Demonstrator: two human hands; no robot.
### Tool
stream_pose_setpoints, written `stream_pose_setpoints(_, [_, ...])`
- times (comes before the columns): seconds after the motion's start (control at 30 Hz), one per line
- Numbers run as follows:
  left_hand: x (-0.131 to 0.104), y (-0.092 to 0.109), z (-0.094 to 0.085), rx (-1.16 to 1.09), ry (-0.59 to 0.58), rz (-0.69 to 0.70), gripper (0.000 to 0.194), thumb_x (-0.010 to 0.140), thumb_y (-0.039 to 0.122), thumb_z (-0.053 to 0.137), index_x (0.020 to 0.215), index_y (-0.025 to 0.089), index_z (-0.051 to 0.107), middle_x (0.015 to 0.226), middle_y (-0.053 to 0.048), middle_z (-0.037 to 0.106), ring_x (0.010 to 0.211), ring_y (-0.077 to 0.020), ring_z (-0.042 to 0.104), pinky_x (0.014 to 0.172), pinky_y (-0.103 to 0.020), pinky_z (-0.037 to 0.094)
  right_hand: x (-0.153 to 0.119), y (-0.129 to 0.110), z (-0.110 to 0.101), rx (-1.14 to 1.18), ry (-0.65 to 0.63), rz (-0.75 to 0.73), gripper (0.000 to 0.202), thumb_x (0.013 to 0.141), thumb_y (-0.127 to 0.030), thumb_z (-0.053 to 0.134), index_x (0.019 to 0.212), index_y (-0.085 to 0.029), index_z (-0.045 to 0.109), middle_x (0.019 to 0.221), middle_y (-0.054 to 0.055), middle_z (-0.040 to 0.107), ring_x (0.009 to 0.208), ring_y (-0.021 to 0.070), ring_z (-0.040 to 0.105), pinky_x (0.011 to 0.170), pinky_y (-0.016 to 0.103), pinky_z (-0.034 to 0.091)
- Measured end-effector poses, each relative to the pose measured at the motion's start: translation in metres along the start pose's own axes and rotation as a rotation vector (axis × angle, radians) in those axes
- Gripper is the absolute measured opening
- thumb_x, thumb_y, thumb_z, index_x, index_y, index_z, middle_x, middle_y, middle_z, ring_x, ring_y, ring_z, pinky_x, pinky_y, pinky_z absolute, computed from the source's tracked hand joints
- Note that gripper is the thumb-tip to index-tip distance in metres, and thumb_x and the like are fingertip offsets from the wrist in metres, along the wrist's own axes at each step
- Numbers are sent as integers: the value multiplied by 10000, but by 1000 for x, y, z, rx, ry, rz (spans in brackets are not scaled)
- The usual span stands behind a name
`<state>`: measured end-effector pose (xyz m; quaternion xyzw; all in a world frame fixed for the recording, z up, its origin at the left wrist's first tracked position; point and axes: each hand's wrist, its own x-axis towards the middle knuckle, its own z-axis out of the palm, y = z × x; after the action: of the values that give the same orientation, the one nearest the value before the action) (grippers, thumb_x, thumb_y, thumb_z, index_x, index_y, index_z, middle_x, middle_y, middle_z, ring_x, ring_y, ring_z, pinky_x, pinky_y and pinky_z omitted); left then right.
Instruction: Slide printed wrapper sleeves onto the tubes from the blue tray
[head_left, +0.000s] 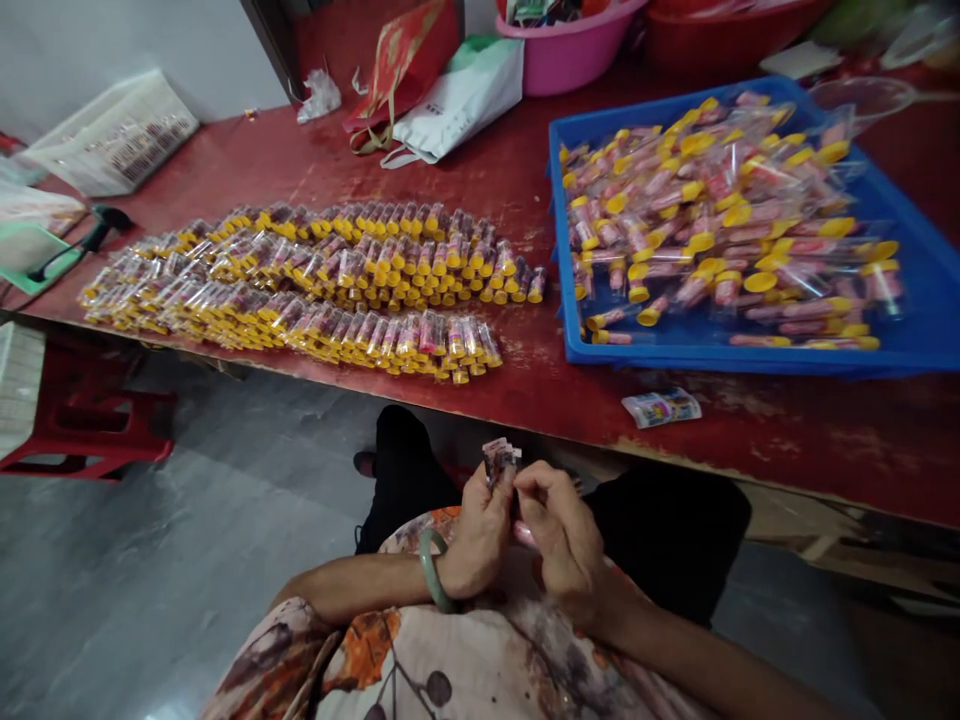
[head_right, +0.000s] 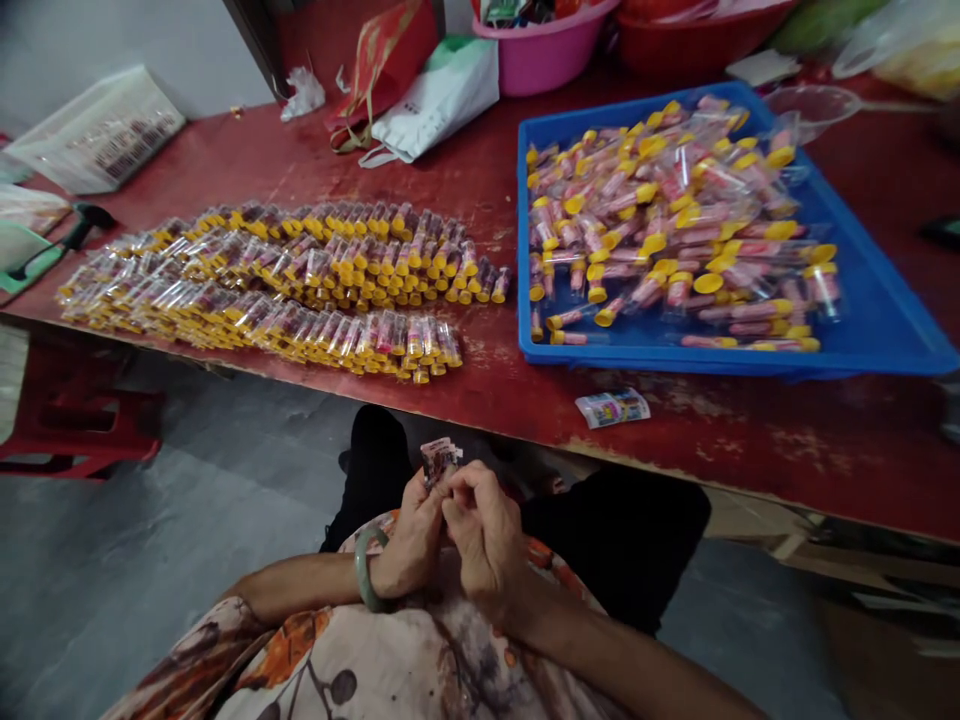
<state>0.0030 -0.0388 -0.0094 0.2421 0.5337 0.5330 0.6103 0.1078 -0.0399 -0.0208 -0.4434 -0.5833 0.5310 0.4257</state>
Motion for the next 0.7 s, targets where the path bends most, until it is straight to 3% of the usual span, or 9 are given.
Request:
stream_pose_setpoints(0.1, [12, 0, 0, -103, 38, -25, 407, 720, 557, 715, 744, 179, 566, 619, 33, 476, 538, -96, 382, 511, -235, 351, 15, 5, -4, 263, -10, 108, 310, 898, -521, 501, 973, -227, 562, 801, -1, 507, 649, 130, 484, 539, 237, 420])
stream_pose_setpoints(0.2, [24, 0, 0, -183, 62, -37, 365, 774, 526, 677, 799, 187, 542, 582, 53, 493, 445, -66, 337, 424, -210, 265, 22, 8, -8, 464, 37, 101, 343, 847, -510, 591, 1069, -249, 565, 875, -2, 532, 624, 104, 467, 517, 222, 392])
stream_pose_setpoints(0.33, [28, 1, 2, -248, 57, -51, 334, 749, 459, 729, 819, 169, 579, 610, 44, 550, 471, -60, 429, 458, -186, 331, 20, 4, -11, 260, 17, 66, 279, 757, -286, 742, 1009, -251, 630, 927, 4, 577, 786, 130, 562, 697, 242, 456])
stream_pose_setpoints(0.47, [30, 5, 0, -255, 49, -81, 258, 732, 371, 749, 785, 146, 635, 617, 16, 606, 535, -84, 527, 538, -193, 419, 21, 4, -19, 218, 94, -14, 112, 768, -242, 691, 870, -224, 648, 912, 10, 605, 843, 154, 576, 780, 271, 447])
stream_pose_setpoints(0.57, [33, 9, -5, -227, -10, -119, 226, 750, 342, 729, 764, 124, 673, 671, -27, 661, 595, -115, 589, 595, -224, 469, 24, 10, -26, 331, 164, 69, 133, 757, -268, 648, 877, -211, 643, 812, 8, 615, 738, 149, 559, 686, 267, 431])
stream_pose_setpoints(0.7, [36, 11, -8, -206, -41, -151, 213, 709, 289, 793, 771, 104, 709, 710, -26, 673, 639, -107, 604, 646, -223, 483, 27, 12, -27, 235, 184, 287, 200, 763, -383, 667, 777, -184, 648, 570, -40, 482, 504, 92, 405, 497, 234, 312])
